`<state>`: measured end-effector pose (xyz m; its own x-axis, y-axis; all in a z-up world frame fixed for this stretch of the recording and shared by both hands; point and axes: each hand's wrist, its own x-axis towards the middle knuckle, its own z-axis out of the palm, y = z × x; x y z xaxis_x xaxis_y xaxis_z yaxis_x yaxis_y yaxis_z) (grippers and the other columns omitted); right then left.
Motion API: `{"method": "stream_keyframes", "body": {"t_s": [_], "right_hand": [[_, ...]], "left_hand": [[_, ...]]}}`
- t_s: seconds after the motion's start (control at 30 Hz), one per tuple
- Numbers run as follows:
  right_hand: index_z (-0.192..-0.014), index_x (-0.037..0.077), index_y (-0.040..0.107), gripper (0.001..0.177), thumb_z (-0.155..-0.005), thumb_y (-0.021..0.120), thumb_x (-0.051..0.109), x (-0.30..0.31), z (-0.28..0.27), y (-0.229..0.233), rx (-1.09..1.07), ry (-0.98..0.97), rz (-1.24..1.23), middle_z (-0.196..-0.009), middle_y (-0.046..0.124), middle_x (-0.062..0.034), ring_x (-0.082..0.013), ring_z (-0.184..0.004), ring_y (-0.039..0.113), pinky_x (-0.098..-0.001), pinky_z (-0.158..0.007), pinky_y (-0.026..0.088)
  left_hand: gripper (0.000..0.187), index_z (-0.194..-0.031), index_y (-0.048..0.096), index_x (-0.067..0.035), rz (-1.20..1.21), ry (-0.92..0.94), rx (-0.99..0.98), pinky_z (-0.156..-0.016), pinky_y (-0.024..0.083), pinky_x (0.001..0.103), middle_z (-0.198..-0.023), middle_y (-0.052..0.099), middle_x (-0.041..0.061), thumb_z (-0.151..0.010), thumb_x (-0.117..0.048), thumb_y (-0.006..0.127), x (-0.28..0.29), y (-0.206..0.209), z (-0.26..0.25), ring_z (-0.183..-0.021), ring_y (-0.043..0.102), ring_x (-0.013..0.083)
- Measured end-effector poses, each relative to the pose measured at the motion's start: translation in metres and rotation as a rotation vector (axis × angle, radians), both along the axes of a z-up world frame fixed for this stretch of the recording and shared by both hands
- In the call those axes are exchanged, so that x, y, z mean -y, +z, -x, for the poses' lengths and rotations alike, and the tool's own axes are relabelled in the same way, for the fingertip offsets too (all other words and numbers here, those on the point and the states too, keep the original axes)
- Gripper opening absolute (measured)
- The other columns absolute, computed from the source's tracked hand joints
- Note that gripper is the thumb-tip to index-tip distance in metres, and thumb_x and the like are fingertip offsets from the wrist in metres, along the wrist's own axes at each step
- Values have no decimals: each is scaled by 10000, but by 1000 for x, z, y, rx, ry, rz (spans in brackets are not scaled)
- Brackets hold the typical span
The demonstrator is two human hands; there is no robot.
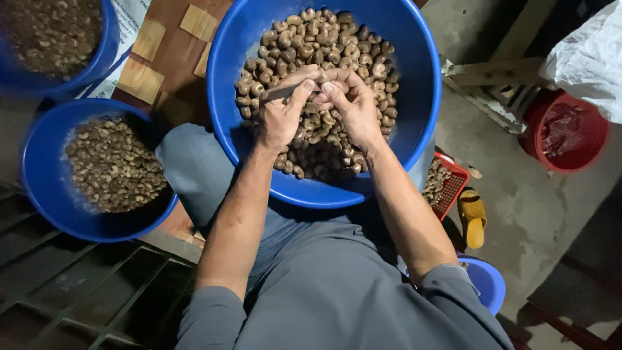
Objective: Shelling nuts manually using a small knife and sorting them into containers
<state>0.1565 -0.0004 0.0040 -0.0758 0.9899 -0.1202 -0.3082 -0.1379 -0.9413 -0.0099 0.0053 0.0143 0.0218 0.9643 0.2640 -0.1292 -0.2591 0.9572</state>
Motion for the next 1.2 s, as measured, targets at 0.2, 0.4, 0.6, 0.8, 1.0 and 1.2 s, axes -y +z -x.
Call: {"method": "stream_keyframes", "body": {"t_s": [0.2, 0.4, 0.6, 0.8, 1.0, 1.2], "right_hand": [[-1214, -67, 620, 254, -1013, 710, 61, 1, 2, 8, 124, 9, -85, -986, 724, -186, -190, -838, 744, -276, -726, 666], [-1163, -39, 675, 222, -992, 752, 79, -1, 1, 1, 194, -2, -122, -967, 726, -184, -167, -795, 721, -277, -681, 669], [-1121, -37, 668, 195, -982, 748, 73, 0, 1, 1, 84, 22, -28, -964, 721, -177, -187, -759, 726, -314, -679, 682], [-1171, -41, 644, 251, -969, 758, 54, 1, -1, -5, -9, -12, 38, -1050, 731, -175, -217, -822, 755, -360, -730, 697], [-1369, 25, 539, 440, -985, 729, 130, 2, -2, 19, 14, 77, 35, -1061, 735, -94, -159, -882, 726, -304, -806, 672], [-1274, 39, 523, 353, -989, 727, 77, 3, 2, 16, 0, 72, -50, -1012, 676, -75, -137, -899, 659, -305, -774, 628]], "left_hand": [[177, -1148, 762, -20, -34, 6, -69, -1042, 517, 518, -1190, 731, 237, -1055, -141, 673, -1, -3, -1, -1181, 678, 372], [172, -1137, 757, -15, -67, -5, -98, -1011, 538, 522, -1157, 739, 232, -1054, -141, 674, -2, -2, -1, -1145, 698, 389], [167, -1157, 757, -36, -38, -10, -80, -982, 562, 480, -1150, 754, 198, -1057, -137, 670, 0, 6, -1, -1111, 720, 330], [180, -1176, 719, 8, 119, -91, 129, -715, 692, 368, -950, 756, 210, -1065, -110, 640, 6, 21, -5, -842, 764, 241], [194, -1201, 704, 7, -111, -105, -129, -1099, 572, 390, -1258, 704, 183, -1076, -93, 594, 1, 4, 0, -1227, 679, 305], [269, -1242, 668, 40, 158, -108, 110, -738, 735, 341, -1245, 703, 215, -1061, -148, 603, 4, 2, -3, -955, 788, 298]]}}
